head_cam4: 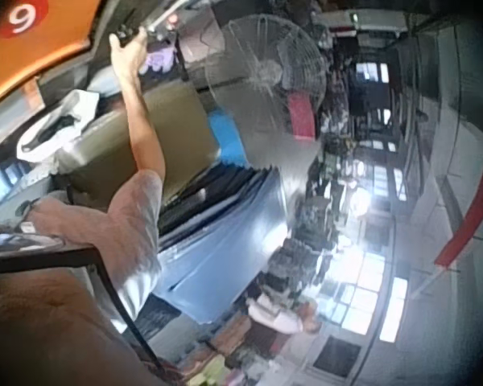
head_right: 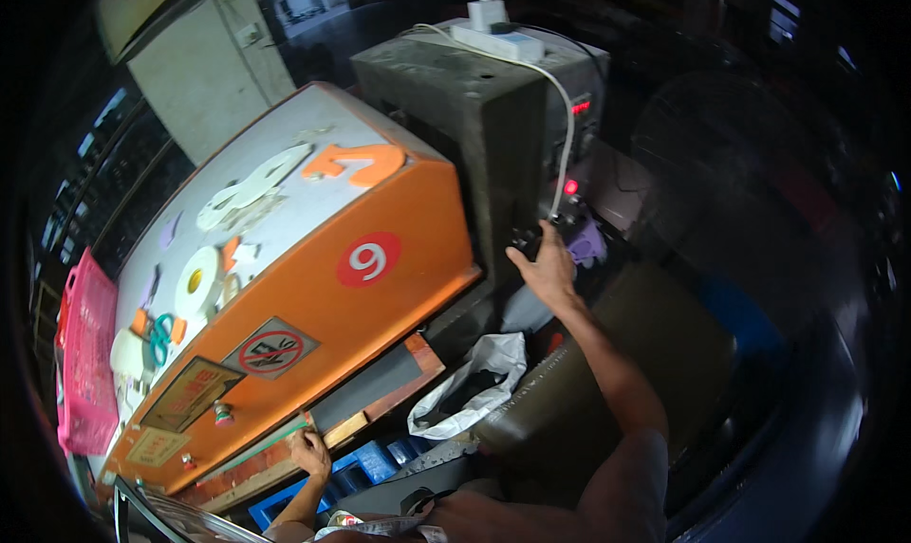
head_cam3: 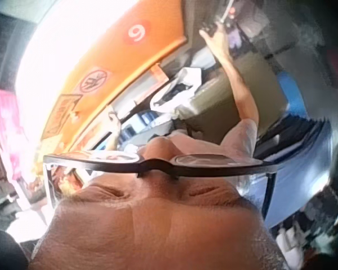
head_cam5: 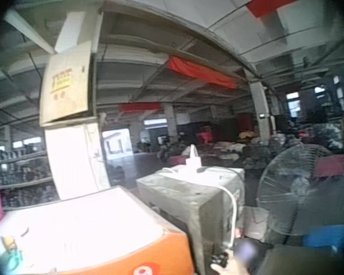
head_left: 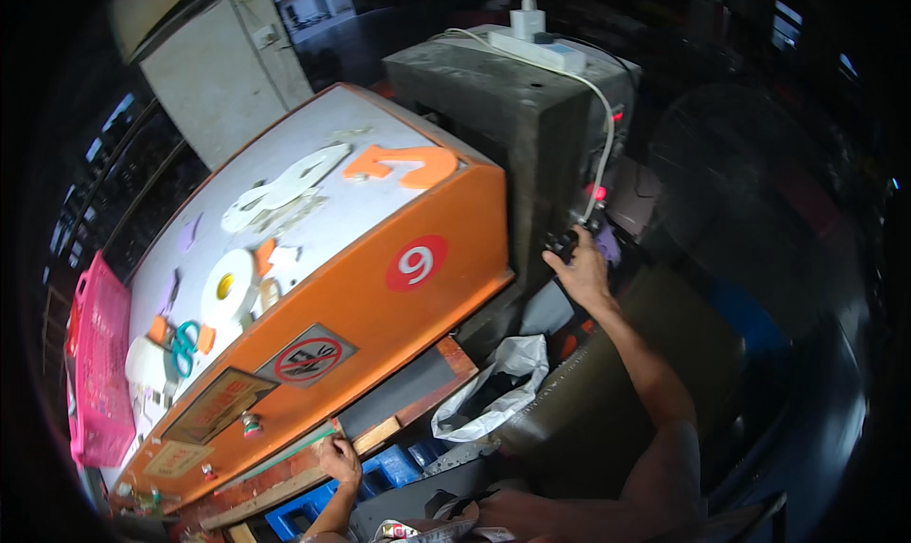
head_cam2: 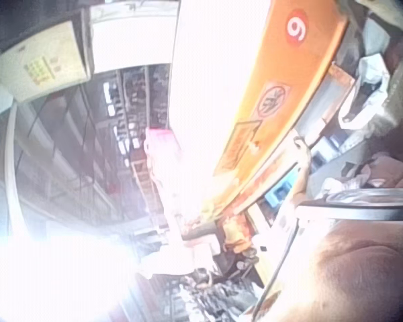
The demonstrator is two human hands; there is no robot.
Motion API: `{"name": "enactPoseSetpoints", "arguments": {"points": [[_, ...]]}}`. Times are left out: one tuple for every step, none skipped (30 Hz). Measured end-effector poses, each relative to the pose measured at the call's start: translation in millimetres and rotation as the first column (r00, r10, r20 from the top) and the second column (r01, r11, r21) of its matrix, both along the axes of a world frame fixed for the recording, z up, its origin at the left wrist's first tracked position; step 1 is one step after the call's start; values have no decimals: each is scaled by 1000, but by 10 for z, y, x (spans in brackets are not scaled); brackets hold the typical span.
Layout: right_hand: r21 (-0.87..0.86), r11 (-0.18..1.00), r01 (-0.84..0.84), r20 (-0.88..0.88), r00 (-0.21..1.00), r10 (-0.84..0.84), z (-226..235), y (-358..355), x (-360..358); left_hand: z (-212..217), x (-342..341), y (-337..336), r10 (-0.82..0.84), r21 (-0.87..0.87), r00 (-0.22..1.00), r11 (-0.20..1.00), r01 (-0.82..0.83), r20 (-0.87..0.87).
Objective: The person arranges several dark gray rubber pieces on a wooden table, then uses a green spray bottle to wet them. They pick up a circular cutting die and press it onto the rubber pieces to cut shapes. The person stacks the cut pieces and moves to an orange hydraulic press machine to operate it.
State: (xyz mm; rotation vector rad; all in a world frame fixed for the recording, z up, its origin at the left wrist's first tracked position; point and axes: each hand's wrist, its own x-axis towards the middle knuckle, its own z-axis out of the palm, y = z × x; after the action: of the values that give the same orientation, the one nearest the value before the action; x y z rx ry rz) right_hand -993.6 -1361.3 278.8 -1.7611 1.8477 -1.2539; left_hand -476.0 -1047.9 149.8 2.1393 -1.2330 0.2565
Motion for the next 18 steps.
{"name": "enactPoseSetpoints", "arguments": {"points": [[-111, 993, 37, -193, 980, -58, 3, 19, 10, 19, -8, -1, -18, -14, 1000, 1000, 18, -18], [-249, 966, 64, -286, 949, -137, -12, 28, 27, 34, -24, 0, -26, -8, 999, 1000, 26, 31], [-344, 939, 3, -292, 950, -110, -40, 17, 39, 44, -28, -9, -19, 9, 1000, 1000, 19, -6], [-435, 898, -70, -302, 950, -73, -77, -19, 43, 44, -36, -8, -7, 15, 999, 1000, 8, -36], [-469, 853, -228, -482, 875, -32, -120, -86, 47, 38, -33, -11, -3, 21, 1000, 1000, 3, -22], [-560, 780, -278, -547, 831, -97, -178, -143, 53, 22, -24, -13, 4, 24, 1000, 1000, -4, -4], [-645, 696, -316, -516, 852, -91, -216, -264, 38, -7, -4, -8, -14, 9, 1000, 1000, 14, 22], [-703, 619, -351, -499, 863, -77, -246, -398, -2, -47, 29, 1, -43, -24, 999, 999, 44, 11], [-759, 543, -360, -473, 877, -79, -290, -506, -20, -108, 56, 13, -35, 1, 997, 999, 35, -64], [-776, 531, -341, -448, 890, -83, -351, -554, -18, -146, 125, 25, -13, 66, 990, 998, 23, -139], [-796, 524, -303, -410, 906, -99, -398, -618, 10, -188, 206, 27, -56, 40, 990, 997, 62, -128], [-856, 455, -245, -333, 935, -124, -445, -658, 63, -239, 276, 50, -71, 43, 988, 996, 78, -136], [-867, 486, -112, -208, 967, -147, -482, -676, 154, -311, 312, 86, -77, 40, 985, 996, 84, -153], [-884, 466, 39, -50, 983, -178, -505, -703, 281, -353, 356, 141, -80, 31, 983, 996, 86, -168], [-818, 521, 242, 158, 967, -201, -524, -665, 439, -376, 414, 156, -89, 45, 968, 994, 102, -234], [-662, 596, 454, 375, 890, -261, -519, -633, 613, -367, 461, 190, -86, 83, 984, 991, 100, -154], [-427, 663, 615, 586, 746, -315, -473, -620, 761, -365, 484, 181, -95, 103, 992, 989, 103, -81], [-322, 688, 650, 724, 637, -264, -413, -625, 827, -362, 481, 147, -117, 116, 993, 986, 117, -12]]}}
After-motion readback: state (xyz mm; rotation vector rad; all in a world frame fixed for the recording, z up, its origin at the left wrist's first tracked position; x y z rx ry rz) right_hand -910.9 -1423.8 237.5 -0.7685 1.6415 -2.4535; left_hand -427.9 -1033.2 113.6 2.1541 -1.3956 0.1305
